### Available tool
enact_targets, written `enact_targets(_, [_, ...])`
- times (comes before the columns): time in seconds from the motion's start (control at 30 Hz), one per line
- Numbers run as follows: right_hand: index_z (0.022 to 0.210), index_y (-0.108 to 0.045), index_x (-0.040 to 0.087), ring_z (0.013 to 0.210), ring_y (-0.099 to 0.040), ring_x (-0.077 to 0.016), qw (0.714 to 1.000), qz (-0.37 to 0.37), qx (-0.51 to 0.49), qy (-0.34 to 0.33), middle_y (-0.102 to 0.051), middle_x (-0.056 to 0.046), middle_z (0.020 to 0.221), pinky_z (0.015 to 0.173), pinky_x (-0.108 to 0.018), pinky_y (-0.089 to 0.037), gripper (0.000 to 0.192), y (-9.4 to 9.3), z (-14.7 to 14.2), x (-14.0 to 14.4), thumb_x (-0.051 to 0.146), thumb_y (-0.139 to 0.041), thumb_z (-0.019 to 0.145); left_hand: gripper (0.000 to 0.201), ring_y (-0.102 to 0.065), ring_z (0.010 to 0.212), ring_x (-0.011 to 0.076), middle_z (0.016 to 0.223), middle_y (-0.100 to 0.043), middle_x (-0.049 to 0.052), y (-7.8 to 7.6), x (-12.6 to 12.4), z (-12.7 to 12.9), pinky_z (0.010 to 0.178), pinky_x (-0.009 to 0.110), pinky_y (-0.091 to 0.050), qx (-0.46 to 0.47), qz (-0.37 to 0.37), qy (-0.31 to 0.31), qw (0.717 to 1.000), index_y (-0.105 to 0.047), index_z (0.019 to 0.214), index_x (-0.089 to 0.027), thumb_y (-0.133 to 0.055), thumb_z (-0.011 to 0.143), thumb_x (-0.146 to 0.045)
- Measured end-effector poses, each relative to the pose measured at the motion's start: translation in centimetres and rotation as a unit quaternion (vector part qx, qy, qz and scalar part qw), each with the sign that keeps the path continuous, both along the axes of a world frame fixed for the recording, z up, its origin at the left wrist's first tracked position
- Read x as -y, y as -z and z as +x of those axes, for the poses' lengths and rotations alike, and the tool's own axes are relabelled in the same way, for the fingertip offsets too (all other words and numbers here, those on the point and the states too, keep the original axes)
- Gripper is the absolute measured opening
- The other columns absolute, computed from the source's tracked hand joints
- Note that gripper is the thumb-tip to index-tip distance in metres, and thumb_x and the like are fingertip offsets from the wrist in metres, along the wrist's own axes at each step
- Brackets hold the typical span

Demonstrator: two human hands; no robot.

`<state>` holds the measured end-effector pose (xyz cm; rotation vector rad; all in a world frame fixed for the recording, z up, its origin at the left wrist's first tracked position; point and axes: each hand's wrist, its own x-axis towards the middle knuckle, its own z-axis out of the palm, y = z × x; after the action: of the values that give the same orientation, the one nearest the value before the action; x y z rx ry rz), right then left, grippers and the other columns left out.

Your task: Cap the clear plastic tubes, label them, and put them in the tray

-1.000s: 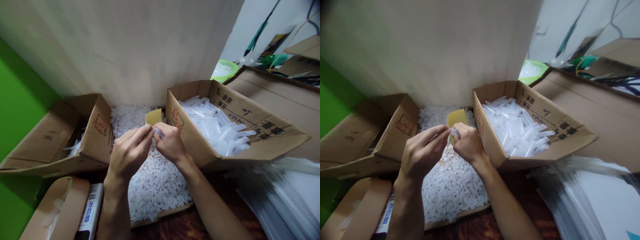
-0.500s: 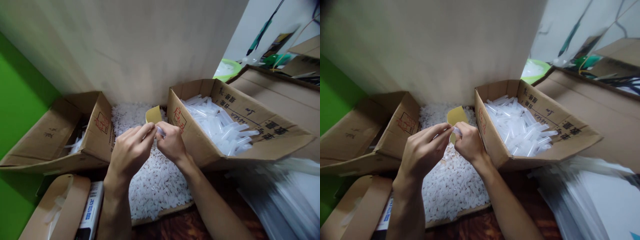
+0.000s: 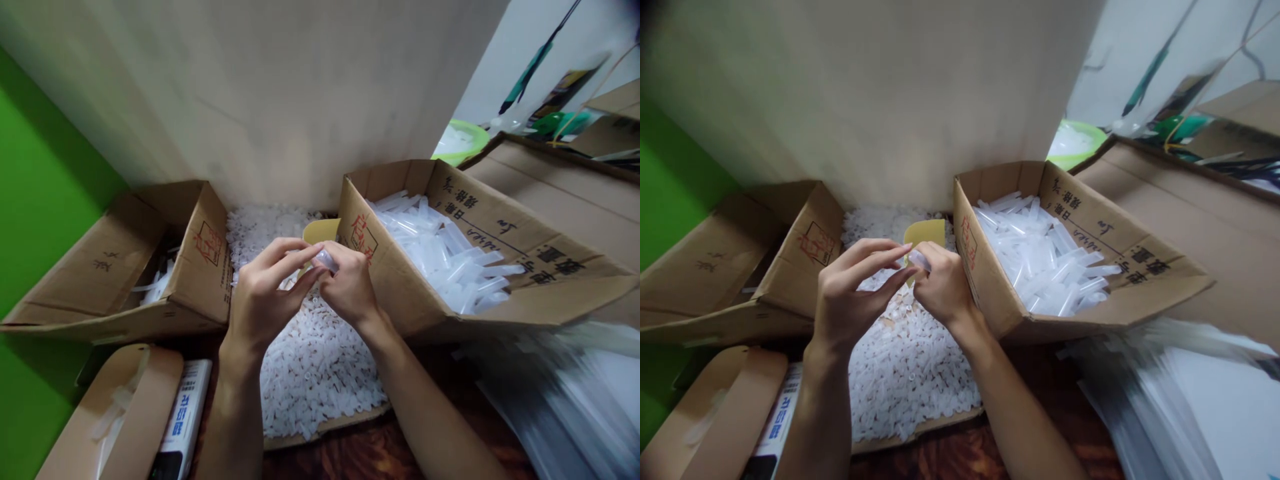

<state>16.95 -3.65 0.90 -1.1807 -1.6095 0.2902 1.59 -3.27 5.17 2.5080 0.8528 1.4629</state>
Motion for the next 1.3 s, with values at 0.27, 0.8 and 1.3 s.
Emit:
enact_targets(0.27, [0.075, -0.055, 0.021, 0.068, -0.060, -0.0189, 1.000, 0.004, 0.003, -0.002, -0.065, -0.004, 0.074, 0.066, -0.031, -0.042, 0.015, -0.03, -0.06, 0.00, 0.014, -0.051, 0.087, 0.018, -0.071, 0.084, 0.0138, 0.096, -0.075, 0.005, 0.49, -0.23, 0.31, 0.079, 0.027, -0.060, 0.003, 0.060, -0.023, 0.998, -0.077, 0.107, -0.018, -0.078, 0.090, -0.013])
enact_targets(0.8, [0.077, -0.058, 0.020, 0.069, -0.062, -0.0197, 1.000, 0.007, -0.006, -0.006, -0.068, -0.005, 0.077, 0.066, -0.031, -0.042, 0.016, 0.10, -0.02, -0.22, 0.018, -0.052, 0.091, 0.014, -0.072, 0.078, 0.0180, 0.094, -0.079, 0.007, 0.54, -0.26, 0.19, 0.073, 0.030, -0.057, -0.090, 0.176, -0.069, 0.978, -0.077, 0.103, -0.015, -0.077, 0.089, -0.011])
enact_targets(1.3, [0.074, -0.053, 0.021, 0.068, -0.059, -0.0191, 1.000, 0.007, 0.002, -0.008, -0.063, -0.004, 0.074, 0.065, -0.031, -0.039, 0.015, 0.10, 0.04, -0.22, 0.018, -0.050, 0.089, 0.013, -0.072, 0.075, 0.0191, 0.093, -0.080, 0.007, 0.26, -0.28, -0.01, 0.071, 0.032, -0.056, -0.105, 0.203, -0.071, 0.971, -0.076, 0.102, -0.013, -0.078, 0.089, -0.012])
